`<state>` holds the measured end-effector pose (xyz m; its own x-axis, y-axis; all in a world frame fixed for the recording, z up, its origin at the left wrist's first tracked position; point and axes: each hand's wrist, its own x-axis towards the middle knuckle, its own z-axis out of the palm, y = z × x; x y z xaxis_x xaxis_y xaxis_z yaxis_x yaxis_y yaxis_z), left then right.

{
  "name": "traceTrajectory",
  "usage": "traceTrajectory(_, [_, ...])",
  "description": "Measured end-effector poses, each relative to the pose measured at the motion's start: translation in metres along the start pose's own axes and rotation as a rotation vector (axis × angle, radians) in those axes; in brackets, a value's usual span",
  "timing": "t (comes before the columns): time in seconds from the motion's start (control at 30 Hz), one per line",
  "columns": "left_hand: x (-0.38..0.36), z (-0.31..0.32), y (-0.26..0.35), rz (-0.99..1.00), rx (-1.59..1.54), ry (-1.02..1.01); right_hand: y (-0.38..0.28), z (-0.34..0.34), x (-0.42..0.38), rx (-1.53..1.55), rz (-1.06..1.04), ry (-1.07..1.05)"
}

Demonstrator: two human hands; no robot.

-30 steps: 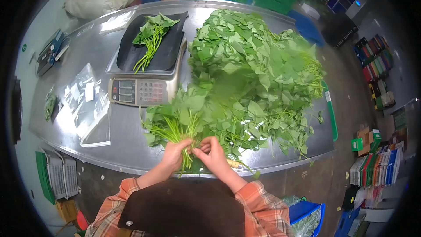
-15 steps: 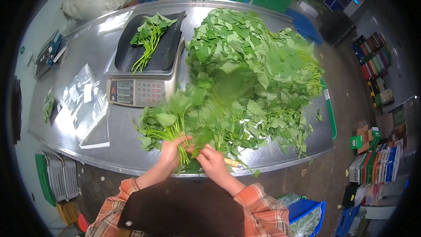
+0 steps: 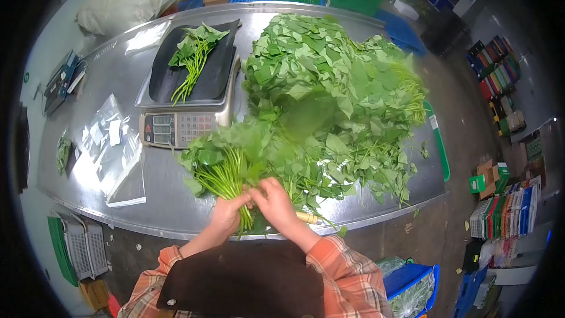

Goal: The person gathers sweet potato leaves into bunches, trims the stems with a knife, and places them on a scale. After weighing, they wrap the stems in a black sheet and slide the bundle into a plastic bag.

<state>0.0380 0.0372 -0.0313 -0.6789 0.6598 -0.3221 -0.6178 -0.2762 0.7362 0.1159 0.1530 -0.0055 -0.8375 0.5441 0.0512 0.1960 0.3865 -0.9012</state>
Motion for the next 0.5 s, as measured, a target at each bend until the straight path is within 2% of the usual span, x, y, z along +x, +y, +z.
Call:
traceTrajectory(0.07, [0.0, -0.001, 0.0, 0.0, 0.013, 0.037, 0.003, -0.002, 0.0, 0.103, 0.086, -0.008])
traceTrajectory(0.1, [0.004, -0.003, 0.001, -0.04, -0.03, 0.096, 0.004, -0.006, -0.003, 0.067, 0.051, -0.047])
traceTrajectory(0.2, [0.015, -0.009, 0.009, -0.141, -0.14, 0.252, -0.01, -0.012, -0.025, 0.156, -0.3, -0.176])
traceTrajectory(0.23, [0.018, -0.01, 0.013, -0.165, -0.161, 0.285, -0.018, -0.016, -0.037, 0.14, -0.242, -0.288])
traceTrajectory(0.27, [0.021, -0.012, 0.016, -0.188, -0.182, 0.318, -0.017, -0.018, -0.041, 0.089, -0.403, -0.383])
traceTrajectory(0.33, [0.022, -0.016, 0.021, -0.219, -0.159, 0.241, -0.025, -0.024, -0.042, 0.259, -0.269, -0.496])
traceTrajectory(0.43, [0.017, -0.016, 0.026, -0.223, -0.111, 0.118, -0.023, -0.02, -0.023, 0.766, 0.312, -0.162])
traceTrajectory(0.47, [0.013, -0.012, 0.029, -0.236, -0.087, 0.091, -0.009, -0.016, -0.011, 0.737, 0.238, -0.113])
traceTrajectory(0.5, [0.007, -0.007, 0.033, -0.25, -0.062, 0.065, 0.002, -0.013, 0.0, 0.688, 0.293, -0.109])
